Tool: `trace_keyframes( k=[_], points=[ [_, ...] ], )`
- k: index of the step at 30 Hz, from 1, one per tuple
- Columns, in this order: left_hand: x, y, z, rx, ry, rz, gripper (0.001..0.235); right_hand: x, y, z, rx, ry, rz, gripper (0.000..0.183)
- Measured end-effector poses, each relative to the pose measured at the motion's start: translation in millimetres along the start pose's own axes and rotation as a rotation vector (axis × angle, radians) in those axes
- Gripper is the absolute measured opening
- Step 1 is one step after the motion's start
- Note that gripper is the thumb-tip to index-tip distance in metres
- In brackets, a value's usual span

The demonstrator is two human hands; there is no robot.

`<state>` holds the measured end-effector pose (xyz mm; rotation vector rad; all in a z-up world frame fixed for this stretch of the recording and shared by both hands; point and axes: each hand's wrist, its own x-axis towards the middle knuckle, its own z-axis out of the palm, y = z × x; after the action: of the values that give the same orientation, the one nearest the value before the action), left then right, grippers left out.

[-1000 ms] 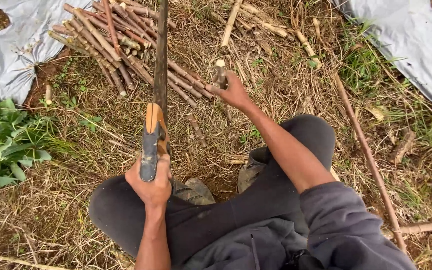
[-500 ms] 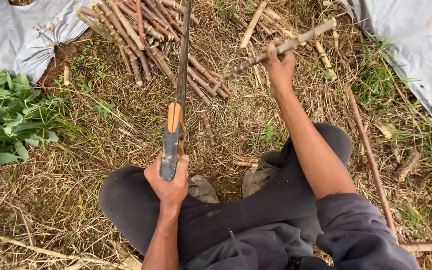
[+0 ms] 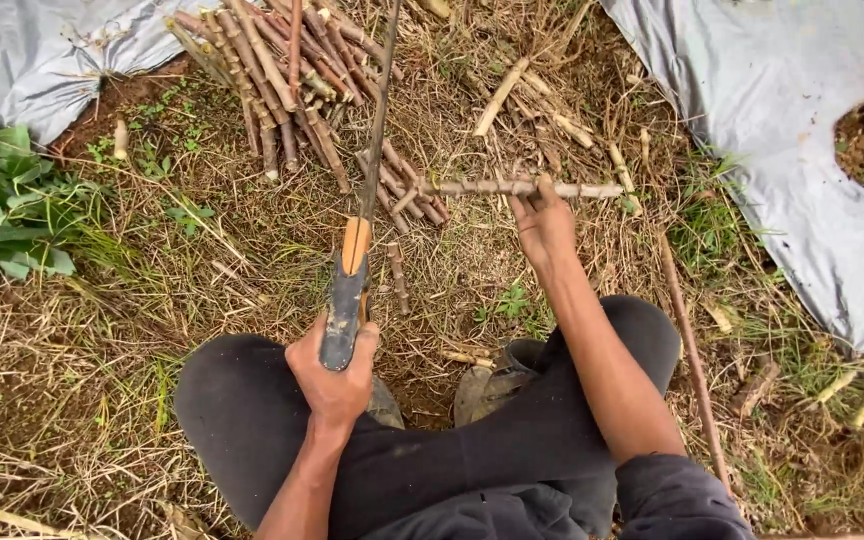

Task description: Using a hand saw to cut long agricultural stalks into smaller segments while sitting in a field.

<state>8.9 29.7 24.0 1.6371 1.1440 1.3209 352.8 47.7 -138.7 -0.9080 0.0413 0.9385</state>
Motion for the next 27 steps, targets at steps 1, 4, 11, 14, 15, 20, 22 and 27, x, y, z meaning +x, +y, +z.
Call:
trace_keyframes(
  k=[1, 4, 11, 14, 15, 20, 22, 27],
  points=[
    [-0.9, -5.5, -0.9, 0.004, 0.012, -0.005, 0.028, 2.1, -0.5, 7.0, -0.007, -0.007, 0.009, 0.029],
    [-2.7, -18.7, -1.2, 0.005, -0.008, -0.02, 0.027, 7.7, 4.0, 11.3, -0.038, -0.012, 0.01, 0.021],
    [-0.7, -17.1, -1.7, -0.007, -0.073, -0.007, 0.023, 60.6, 89.9, -119.8, -0.483, 0.468, 0.075, 0.043],
    [4.1, -12.5, 3.6, -0.004, -0.091, 0.017, 0.024, 55.4, 114.2, -173.7, -0.689, 0.61, 0.232, 0.037],
    [4.6, -13.5, 3.0, 0.004, -0.095, 0.032, 0.024, 49.4, 124.1, -186.1, -0.756, 0.652, 0.303, 0.036],
    [3.5, -13.2, 5.1, 0.005, -0.106, 0.008, 0.022, 4.9, 130.8, -143.3, -1.978, 0.48, 0.513, 0.046],
    [5.1, -12.5, 5.4, 0.025, -0.12, 0.005, 0.022, -12.5, 125.3, -103.1, -1.923, 0.363, 0.122, 0.046],
    [3.9, -18.6, 1.8, -0.031, -0.124, 0.007, 0.021, 32.5, 185.2, -170.1, -2.256, -0.418, 0.283, 0.031]
  ],
)
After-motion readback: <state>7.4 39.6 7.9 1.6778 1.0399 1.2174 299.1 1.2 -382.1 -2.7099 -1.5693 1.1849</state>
